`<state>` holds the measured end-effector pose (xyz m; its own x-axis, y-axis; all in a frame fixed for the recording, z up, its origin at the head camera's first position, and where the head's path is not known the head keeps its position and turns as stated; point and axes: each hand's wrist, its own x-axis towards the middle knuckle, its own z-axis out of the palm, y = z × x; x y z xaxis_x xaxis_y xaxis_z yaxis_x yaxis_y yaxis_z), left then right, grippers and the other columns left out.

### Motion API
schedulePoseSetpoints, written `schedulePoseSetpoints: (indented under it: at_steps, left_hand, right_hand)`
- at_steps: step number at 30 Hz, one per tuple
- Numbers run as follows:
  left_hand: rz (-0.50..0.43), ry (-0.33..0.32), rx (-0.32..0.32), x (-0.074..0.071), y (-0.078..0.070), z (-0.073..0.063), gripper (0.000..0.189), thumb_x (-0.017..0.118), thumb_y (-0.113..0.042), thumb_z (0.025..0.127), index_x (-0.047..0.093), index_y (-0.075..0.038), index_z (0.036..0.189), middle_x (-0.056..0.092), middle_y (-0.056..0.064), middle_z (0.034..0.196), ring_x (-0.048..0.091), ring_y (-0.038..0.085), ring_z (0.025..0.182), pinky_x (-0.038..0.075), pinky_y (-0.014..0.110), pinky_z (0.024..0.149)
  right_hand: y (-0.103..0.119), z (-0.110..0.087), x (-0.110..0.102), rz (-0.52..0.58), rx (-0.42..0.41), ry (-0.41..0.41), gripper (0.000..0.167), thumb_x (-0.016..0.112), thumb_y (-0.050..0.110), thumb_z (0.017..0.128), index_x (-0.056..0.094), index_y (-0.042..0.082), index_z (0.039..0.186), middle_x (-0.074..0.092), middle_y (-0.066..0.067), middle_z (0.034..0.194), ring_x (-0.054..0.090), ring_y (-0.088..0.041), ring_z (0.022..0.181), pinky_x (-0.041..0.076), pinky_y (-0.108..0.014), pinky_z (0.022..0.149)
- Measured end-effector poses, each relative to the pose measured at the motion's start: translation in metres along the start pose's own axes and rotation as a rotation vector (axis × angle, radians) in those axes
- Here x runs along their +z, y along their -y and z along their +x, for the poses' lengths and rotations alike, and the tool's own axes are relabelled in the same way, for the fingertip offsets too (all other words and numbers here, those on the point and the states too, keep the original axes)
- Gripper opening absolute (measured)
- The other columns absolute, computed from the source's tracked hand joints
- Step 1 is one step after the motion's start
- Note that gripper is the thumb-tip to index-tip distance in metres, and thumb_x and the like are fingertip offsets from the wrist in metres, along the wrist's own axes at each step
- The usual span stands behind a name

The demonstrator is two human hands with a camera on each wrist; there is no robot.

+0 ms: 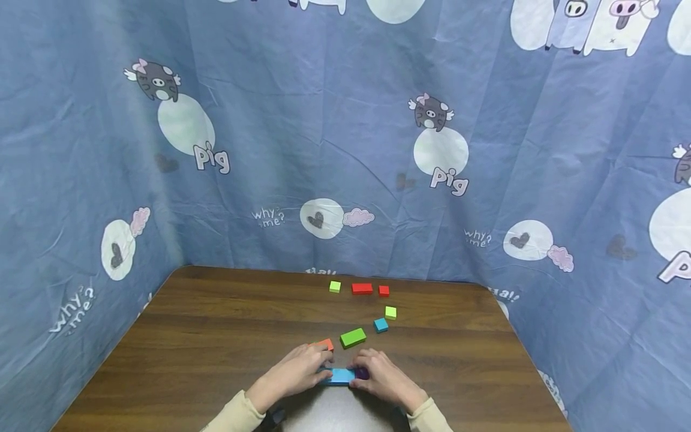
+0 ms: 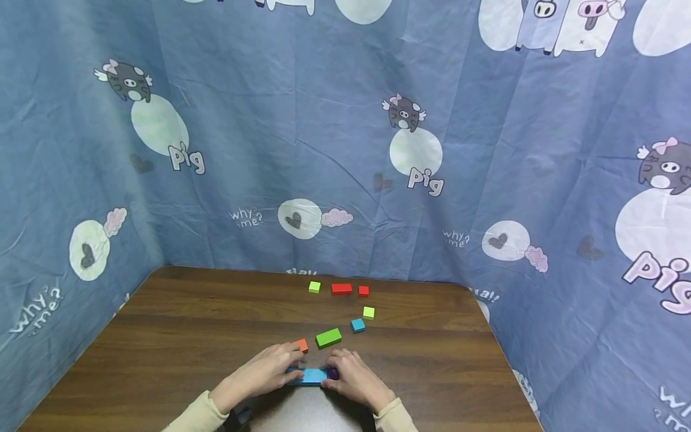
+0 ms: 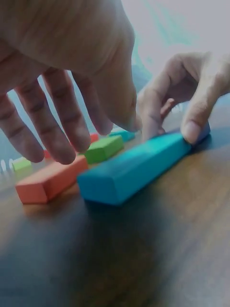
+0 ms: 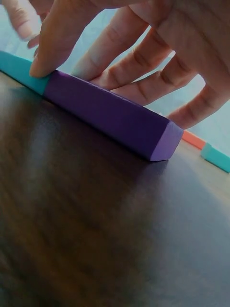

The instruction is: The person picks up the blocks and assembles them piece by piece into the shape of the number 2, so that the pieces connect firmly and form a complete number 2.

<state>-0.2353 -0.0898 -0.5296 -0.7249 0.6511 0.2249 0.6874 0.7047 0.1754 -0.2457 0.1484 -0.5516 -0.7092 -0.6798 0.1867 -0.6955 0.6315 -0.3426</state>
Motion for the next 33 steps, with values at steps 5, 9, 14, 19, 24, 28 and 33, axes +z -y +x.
schedulePoseSetpoints:
  at_steps: [5, 9, 14, 19, 24, 28, 33]
  left_hand:
    - [-0.014, -0.063, 0.009, -0.009, 0.003, 0.005, 0.020, 0.071, -0.027, 0.087, 0.068, -0.013, 0.100, 0.065, -0.001, 0.094, 0.060, 0.010, 0.082, 0.050, 0.030, 0.071]
    - [-0.015, -0.111, 0.003, -0.017, 0.007, 0.010, 0.020, 0.071, -0.026, 0.087, 0.069, -0.011, 0.101, 0.065, 0.000, 0.093, 0.059, 0.010, 0.080, 0.049, 0.031, 0.072]
    - [-0.017, -0.160, -0.031, -0.027, 0.009, 0.017, 0.022, 0.071, -0.026, 0.088, 0.070, -0.011, 0.105, 0.066, 0.001, 0.098, 0.063, 0.015, 0.088, 0.051, 0.035, 0.078]
    - [-0.060, -0.166, -0.109, -0.029, 0.013, 0.021, 0.021, 0.070, -0.028, 0.088, 0.071, -0.014, 0.104, 0.067, 0.001, 0.100, 0.064, 0.017, 0.093, 0.052, 0.035, 0.080]
    - [-0.092, -0.178, -0.160, -0.026, 0.020, 0.023, 0.024, 0.073, -0.023, 0.086, 0.070, -0.011, 0.107, 0.068, 0.001, 0.101, 0.064, 0.018, 0.096, 0.052, 0.036, 0.082]
    - [-0.107, -0.188, -0.191, -0.019, 0.027, 0.024, 0.026, 0.073, -0.020, 0.085, 0.070, -0.006, 0.108, 0.068, 0.005, 0.102, 0.064, 0.021, 0.098, 0.052, 0.039, 0.083]
    - [-0.120, -0.178, -0.232, -0.013, 0.033, 0.023, 0.027, 0.075, -0.019, 0.082, 0.071, 0.000, 0.101, 0.067, 0.010, 0.097, 0.065, 0.027, 0.092, 0.052, 0.043, 0.079]
  right_hand:
    - [0.000, 0.000, -0.001, 0.002, 0.012, 0.011, 0.023, 0.072, 0.031, 0.086, 0.069, 0.019, 0.105, 0.064, 0.010, 0.100, 0.053, -0.003, 0.093, 0.043, -0.029, 0.084]
    - [0.000, 0.001, -0.002, 0.014, 0.024, 0.019, 0.023, 0.072, 0.031, 0.086, 0.069, 0.019, 0.105, 0.065, 0.010, 0.100, 0.054, -0.003, 0.094, 0.044, -0.031, 0.086]
    - [0.000, 0.001, -0.003, 0.023, 0.032, 0.025, 0.024, 0.072, 0.032, 0.086, 0.069, 0.019, 0.106, 0.065, 0.010, 0.101, 0.055, -0.004, 0.097, 0.045, -0.032, 0.088]
    - [0.000, 0.001, -0.002, 0.009, 0.025, 0.027, 0.025, 0.072, 0.033, 0.086, 0.069, 0.020, 0.107, 0.065, 0.010, 0.102, 0.056, -0.006, 0.099, 0.044, -0.032, 0.089]
    - [0.000, 0.001, -0.002, 0.009, 0.027, 0.024, 0.025, 0.072, 0.032, 0.086, 0.070, 0.020, 0.107, 0.065, 0.010, 0.103, 0.056, -0.006, 0.100, 0.044, -0.033, 0.089]
    - [0.000, 0.000, -0.002, 0.007, 0.021, 0.016, 0.024, 0.072, 0.032, 0.086, 0.069, 0.019, 0.106, 0.065, 0.010, 0.103, 0.056, -0.006, 0.099, 0.044, -0.033, 0.089]
    - [0.002, -0.002, -0.003, 0.012, 0.008, -0.001, 0.023, 0.073, 0.032, 0.085, 0.069, 0.020, 0.105, 0.064, 0.010, 0.101, 0.056, -0.005, 0.097, 0.045, -0.033, 0.087]
